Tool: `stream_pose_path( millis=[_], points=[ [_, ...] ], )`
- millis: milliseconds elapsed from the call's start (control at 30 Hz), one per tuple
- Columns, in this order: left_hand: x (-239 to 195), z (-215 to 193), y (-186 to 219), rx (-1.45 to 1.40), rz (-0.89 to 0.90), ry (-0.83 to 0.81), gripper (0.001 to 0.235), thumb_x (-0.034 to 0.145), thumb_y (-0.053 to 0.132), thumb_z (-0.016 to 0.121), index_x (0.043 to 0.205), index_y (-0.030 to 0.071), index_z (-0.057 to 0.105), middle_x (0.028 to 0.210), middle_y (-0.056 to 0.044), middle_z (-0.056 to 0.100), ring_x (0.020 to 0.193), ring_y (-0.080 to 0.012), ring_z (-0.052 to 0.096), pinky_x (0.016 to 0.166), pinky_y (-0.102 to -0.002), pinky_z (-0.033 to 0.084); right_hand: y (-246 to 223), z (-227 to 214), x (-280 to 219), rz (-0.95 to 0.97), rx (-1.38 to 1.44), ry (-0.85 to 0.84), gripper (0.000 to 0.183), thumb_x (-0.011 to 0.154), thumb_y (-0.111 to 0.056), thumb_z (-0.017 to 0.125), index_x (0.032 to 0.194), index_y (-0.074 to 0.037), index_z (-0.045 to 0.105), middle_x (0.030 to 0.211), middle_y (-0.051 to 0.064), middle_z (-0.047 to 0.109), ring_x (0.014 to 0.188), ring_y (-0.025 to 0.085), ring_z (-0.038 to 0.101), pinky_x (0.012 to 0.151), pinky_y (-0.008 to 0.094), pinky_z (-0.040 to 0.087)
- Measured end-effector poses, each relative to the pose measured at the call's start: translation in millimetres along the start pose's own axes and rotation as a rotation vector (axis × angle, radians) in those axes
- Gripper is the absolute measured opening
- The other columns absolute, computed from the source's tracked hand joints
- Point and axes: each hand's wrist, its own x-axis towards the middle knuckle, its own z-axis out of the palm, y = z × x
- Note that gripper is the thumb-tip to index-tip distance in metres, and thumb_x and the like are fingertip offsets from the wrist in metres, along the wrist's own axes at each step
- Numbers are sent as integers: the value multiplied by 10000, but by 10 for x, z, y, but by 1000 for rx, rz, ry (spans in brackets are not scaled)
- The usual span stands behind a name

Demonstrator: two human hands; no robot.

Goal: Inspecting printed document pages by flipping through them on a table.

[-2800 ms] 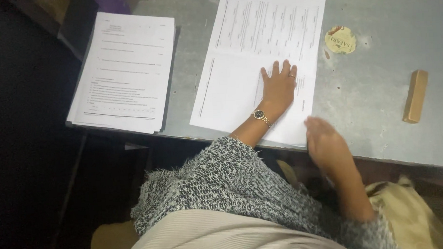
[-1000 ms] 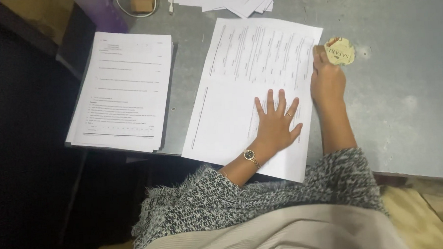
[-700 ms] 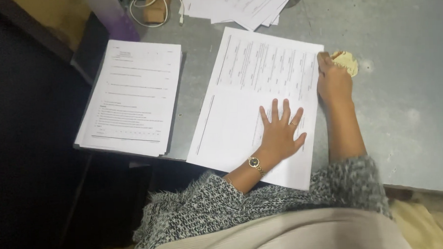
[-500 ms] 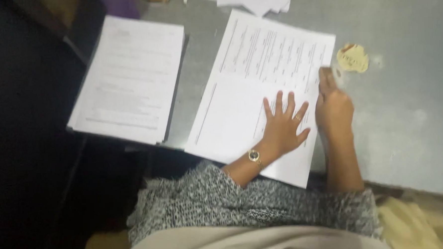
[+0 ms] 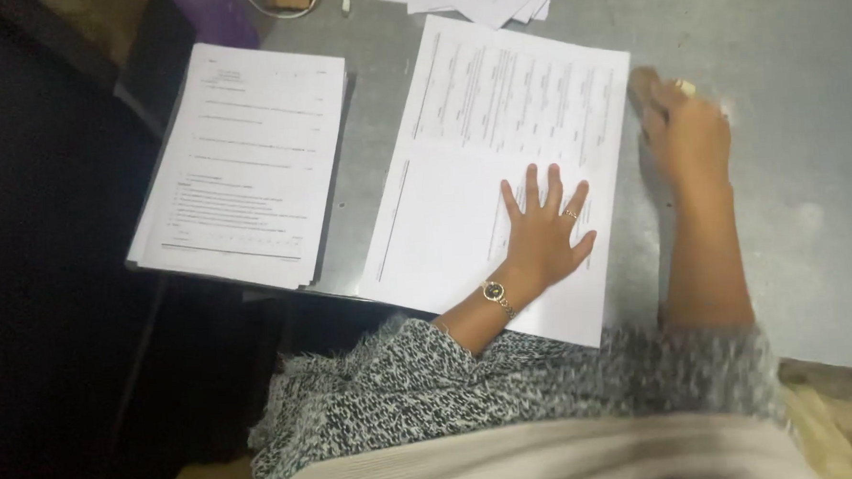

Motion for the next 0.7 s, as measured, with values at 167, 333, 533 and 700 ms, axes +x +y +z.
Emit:
stream_pose_path(
  millis=[167,333,533,700],
  points=[
    [188,-235,8,52,-32,-240,718,978,627,320,1604,278,270,1669,-173,199,1532,-484,86,1147,-780,51,-764,-471,-745,223,65,-251,402,973,-173,638,1364,-206,725,1261,176,721,1035,461,690,854,547,535],
    [220,-299,-19,-37,-61,-305,644,1024,516,322,1612,257,282,1676,-181,184,1548,-482,56,1159,-772,16,-1090,-658,-946,265,4,-249,392,956,-172,659,1340,-192,736,1321,89,712,1036,424,718,875,548,585],
    [225,-210,-45,-33,-28,-225,597,1040,462,354,1599,256,323,1661,-185,227,1546,-480,93,1166,-766,42,-1354,-1074,-1760,337,-68,-427,429,986,-335,564,1405,-326,659,1252,93,742,1012,438,729,906,589,586],
    [216,189,-31,34,-43,46,630,984,541,454,1551,274,393,1643,-168,270,1520,-470,180,1163,-775,142,-1633,-1530,-2203,425,-2,-603,652,920,-210,555,1487,-518,467,1349,-61,666,998,500,681,764,573,544]
  ],
)
